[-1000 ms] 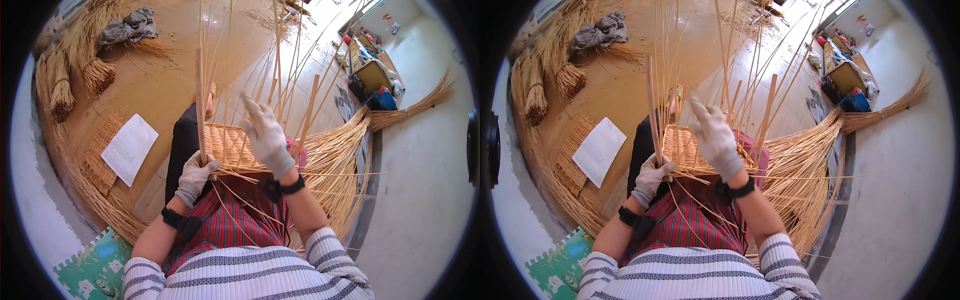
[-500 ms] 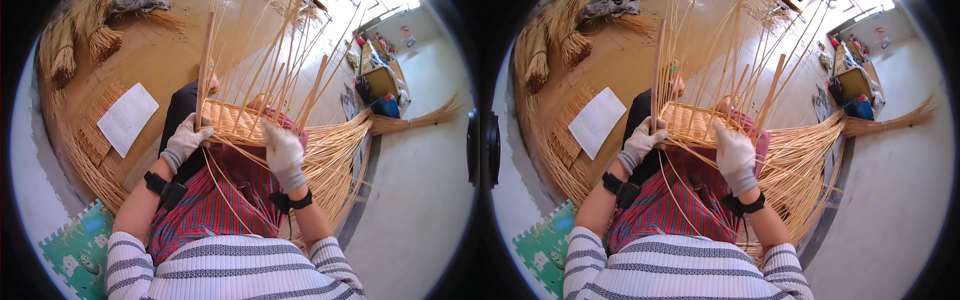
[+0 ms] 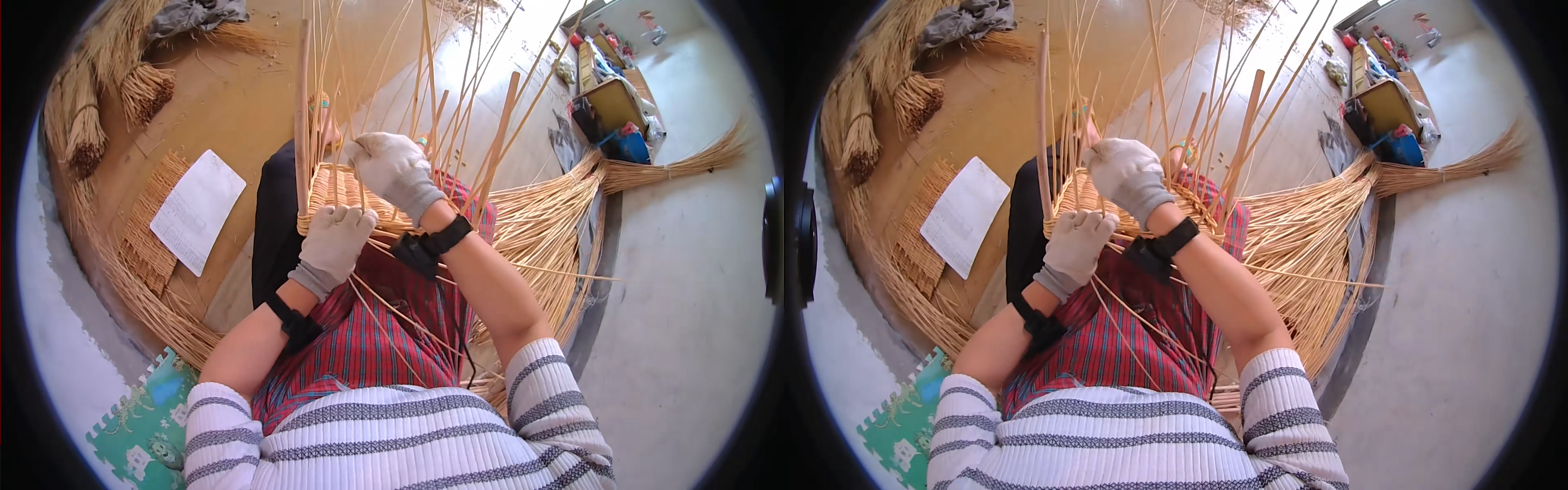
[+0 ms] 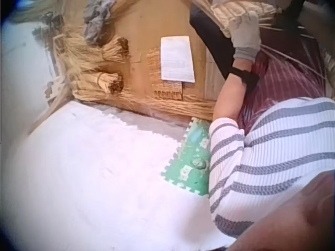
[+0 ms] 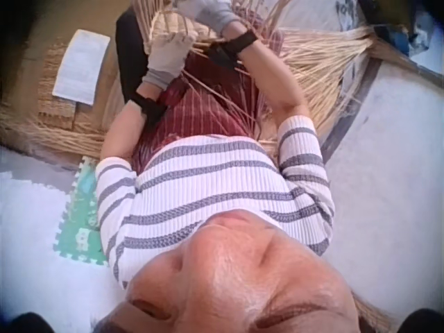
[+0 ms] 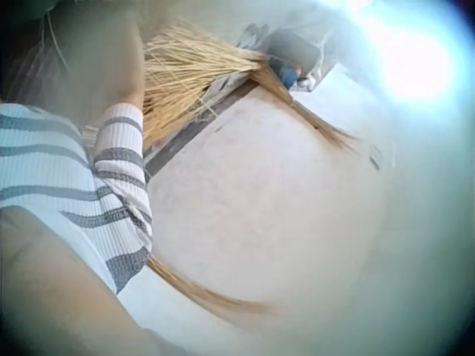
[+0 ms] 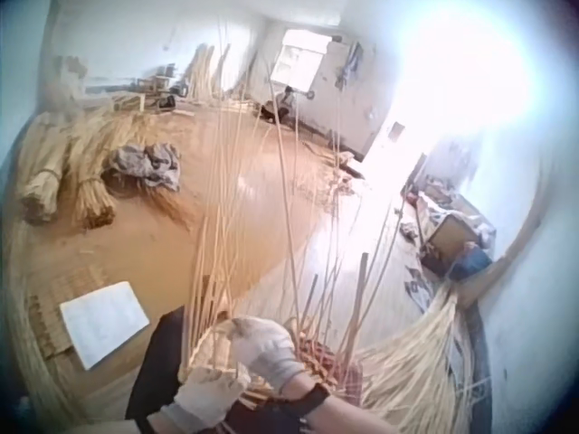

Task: Weaving the base of a rectangular basket using long straw or reeds.

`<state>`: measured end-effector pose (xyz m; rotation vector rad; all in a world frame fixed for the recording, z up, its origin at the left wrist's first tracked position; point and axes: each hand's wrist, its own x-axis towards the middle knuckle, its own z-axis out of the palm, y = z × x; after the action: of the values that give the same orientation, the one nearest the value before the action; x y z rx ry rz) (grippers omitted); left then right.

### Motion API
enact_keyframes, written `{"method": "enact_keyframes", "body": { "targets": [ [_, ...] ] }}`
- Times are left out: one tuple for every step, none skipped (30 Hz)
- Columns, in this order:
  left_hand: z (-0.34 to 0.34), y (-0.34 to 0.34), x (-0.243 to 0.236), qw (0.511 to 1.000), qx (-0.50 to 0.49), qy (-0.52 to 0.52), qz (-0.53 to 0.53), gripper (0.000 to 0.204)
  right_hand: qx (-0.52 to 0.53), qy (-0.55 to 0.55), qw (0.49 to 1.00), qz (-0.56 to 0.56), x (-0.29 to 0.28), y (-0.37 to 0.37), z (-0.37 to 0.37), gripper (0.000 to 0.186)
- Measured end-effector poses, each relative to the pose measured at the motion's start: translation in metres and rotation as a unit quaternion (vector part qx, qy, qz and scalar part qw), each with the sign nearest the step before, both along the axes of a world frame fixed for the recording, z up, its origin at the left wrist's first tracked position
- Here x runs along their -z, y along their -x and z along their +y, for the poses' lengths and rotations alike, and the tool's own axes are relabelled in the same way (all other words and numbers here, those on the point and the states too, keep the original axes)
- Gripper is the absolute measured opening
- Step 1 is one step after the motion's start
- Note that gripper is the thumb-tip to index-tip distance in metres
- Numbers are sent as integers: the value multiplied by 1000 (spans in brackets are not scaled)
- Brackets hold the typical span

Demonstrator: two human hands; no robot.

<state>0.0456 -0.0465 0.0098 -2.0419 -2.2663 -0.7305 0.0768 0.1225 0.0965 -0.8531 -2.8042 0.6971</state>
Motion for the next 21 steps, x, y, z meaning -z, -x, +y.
{"method": "enact_keyframes", "body": {
  "targets": [
    [1,-3,3,1000,-17,-4,16,40,26,-9,1000,-14,4,5,-2,36],
    [5,-6,6,999,-34,-9,32,38,44,4,999,19,10,7,-6,35],
    [7,-6,7,997,-53,-16,48,37,62,13,997,51,14,10,-10,35],
    [8,-6,8,997,-51,-27,44,33,79,22,993,84,16,10,-13,34],
    [7,-6,8,997,-48,-38,40,30,83,45,993,69,16,4,-16,28],
    [7,-6,8,997,-46,-48,34,27,72,40,987,138,17,-9,-24,27],
    [6,-7,8,998,-47,-28,15,26,60,34,975,209,16,-26,-34,27],
    [6,-7,7,999,-47,-9,-2,25,49,26,958,281,13,-47,-45,28],
    [2,-5,9,998,-56,16,-18,25,13,53,969,239,8,-69,-60,30],
    [1,-3,8,998,-58,-15,-15,26,-21,76,978,195,0,-96,-72,34],
    [4,-2,5,997,-55,-49,-12,27,5,304,949,87,-7,-124,-80,34],
    [7,-3,2,995,-49,-84,-9,28,33,513,858,-23,-12,-146,-86,35],
    [6,-1,4,998,-35,-40,-45,41,108,548,830,-6,-8,-158,-88,33],
    [7,-1,4,997,-33,-35,-58,43,181,579,795,11,2,-170,-89,31],
    [7,0,2,997,-34,-31,-69,44,220,536,810,92,4,-166,-93,30],
    [6,0,0,996,-36,-26,-80,46,234,504,826,92,-5,-173,-93,30],
    [6,0,4,994,-31,-42,-97,53,208,500,838,70,-15,-176,-94,31],
    [8,1,2,993,-30,-40,-103,55,181,491,850,53,-24,-176,-94,32],
    [8,1,-1,993,-30,-39,-109,57,164,508,844,56,-28,-174,-95,35],
    [8,1,-3,992,-29,-37,-115,59,169,523,836,7,-21,-172,-88,37],
    [7,2,-4,990,-34,-31,-132,69,190,539,821,13,-13,-171,-83,38]
  ]
}}
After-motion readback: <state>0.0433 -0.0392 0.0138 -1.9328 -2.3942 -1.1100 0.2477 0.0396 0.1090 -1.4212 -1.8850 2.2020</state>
